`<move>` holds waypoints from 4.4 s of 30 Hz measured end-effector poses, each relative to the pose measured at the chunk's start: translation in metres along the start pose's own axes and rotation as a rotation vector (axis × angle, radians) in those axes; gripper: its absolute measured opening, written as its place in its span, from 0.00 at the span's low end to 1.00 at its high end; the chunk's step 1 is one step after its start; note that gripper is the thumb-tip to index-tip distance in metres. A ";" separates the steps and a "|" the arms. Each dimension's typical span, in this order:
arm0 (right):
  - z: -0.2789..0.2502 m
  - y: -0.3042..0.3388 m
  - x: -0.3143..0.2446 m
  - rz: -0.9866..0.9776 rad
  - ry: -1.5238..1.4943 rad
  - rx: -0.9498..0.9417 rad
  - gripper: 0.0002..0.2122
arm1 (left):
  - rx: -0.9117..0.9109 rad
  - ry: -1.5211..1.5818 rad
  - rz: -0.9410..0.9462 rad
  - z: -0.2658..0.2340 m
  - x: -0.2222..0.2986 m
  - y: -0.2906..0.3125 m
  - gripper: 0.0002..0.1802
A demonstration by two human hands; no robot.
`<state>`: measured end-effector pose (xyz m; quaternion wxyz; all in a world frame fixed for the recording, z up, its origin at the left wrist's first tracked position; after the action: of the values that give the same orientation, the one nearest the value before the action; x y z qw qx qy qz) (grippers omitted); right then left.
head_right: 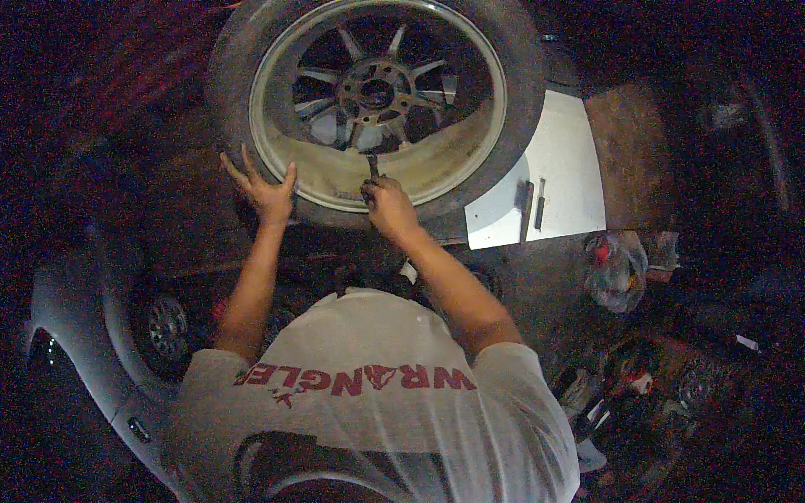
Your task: The person scrubs a car wheel with a wire brush and a cloth, focusing on the rim and spokes. They repeatedly wipe and brush the wheel surface, occasionally switching tools and rotating the wheel to access different areas.
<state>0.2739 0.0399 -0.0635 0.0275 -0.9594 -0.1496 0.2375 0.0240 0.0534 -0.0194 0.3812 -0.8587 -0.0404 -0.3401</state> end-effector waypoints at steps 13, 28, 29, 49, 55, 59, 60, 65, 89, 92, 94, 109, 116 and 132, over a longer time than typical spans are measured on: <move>-0.111 -0.047 0.079 -0.140 0.848 -0.026 0.11 | -0.007 0.000 0.020 -0.001 0.003 -0.001 0.54; -0.031 -0.006 0.037 0.040 0.449 0.074 0.17 | 0.008 0.229 -0.264 -0.015 -0.042 -0.010 0.72; -0.026 -0.007 0.039 0.059 0.456 0.080 0.18 | -0.016 0.271 -0.292 -0.012 -0.046 -0.009 0.72; 0.047 -0.070 0.047 0.191 -0.023 -0.168 0.16 | -0.076 0.272 -0.329 -0.009 -0.043 -0.006 0.72; 0.001 -0.021 0.027 0.006 -0.025 -0.218 0.13 | -0.085 0.332 -0.367 -0.011 -0.041 -0.004 0.72; -0.011 -0.027 0.060 0.168 0.218 -0.180 0.13 | -0.107 0.324 -0.369 -0.010 -0.043 -0.002 0.72; -0.009 -0.037 0.065 0.154 0.268 -0.141 0.13 | -0.111 0.322 -0.368 -0.011 -0.040 -0.005 0.72; 0.021 -0.076 0.064 0.136 0.255 -0.106 0.14 | -0.115 0.377 -0.386 -0.012 -0.035 -0.007 0.71; 0.033 -0.042 0.036 -0.077 -0.031 -0.175 0.15 | -0.123 0.335 -0.396 -0.011 -0.044 -0.002 0.72; -0.006 -0.026 0.048 0.014 0.066 -0.289 0.18 | -0.105 0.334 -0.362 -0.010 -0.044 -0.002 0.72; -0.037 -0.035 0.061 0.154 -0.105 -0.219 0.20 | -0.106 0.331 -0.342 -0.011 -0.041 -0.002 0.71; 0.017 -0.079 0.064 0.191 0.301 -0.368 0.17 | -0.111 0.367 -0.371 -0.011 -0.038 -0.005 0.70; 0.009 -0.052 0.026 0.032 0.377 -0.063 0.15 | -0.104 0.323 -0.369 -0.011 -0.040 -0.003 0.70; 0.014 -0.085 0.076 0.320 -0.503 0.304 0.21 | -0.116 0.321 -0.367 -0.011 -0.037 -0.005 0.71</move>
<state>0.3085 0.1438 -0.0994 0.0947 -0.8670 0.0382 0.4877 -0.0120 0.0564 -0.0341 0.2645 -0.7924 -0.1151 -0.5374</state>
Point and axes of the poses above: each hand's wrist, its own y-axis away from the middle knuckle, its own z-axis out of the palm, x = y × z, the point moved 6 cm from there along -y, towards the middle knuckle, and after that the axes turned 5 degrees about y, right-handed, at the moved point
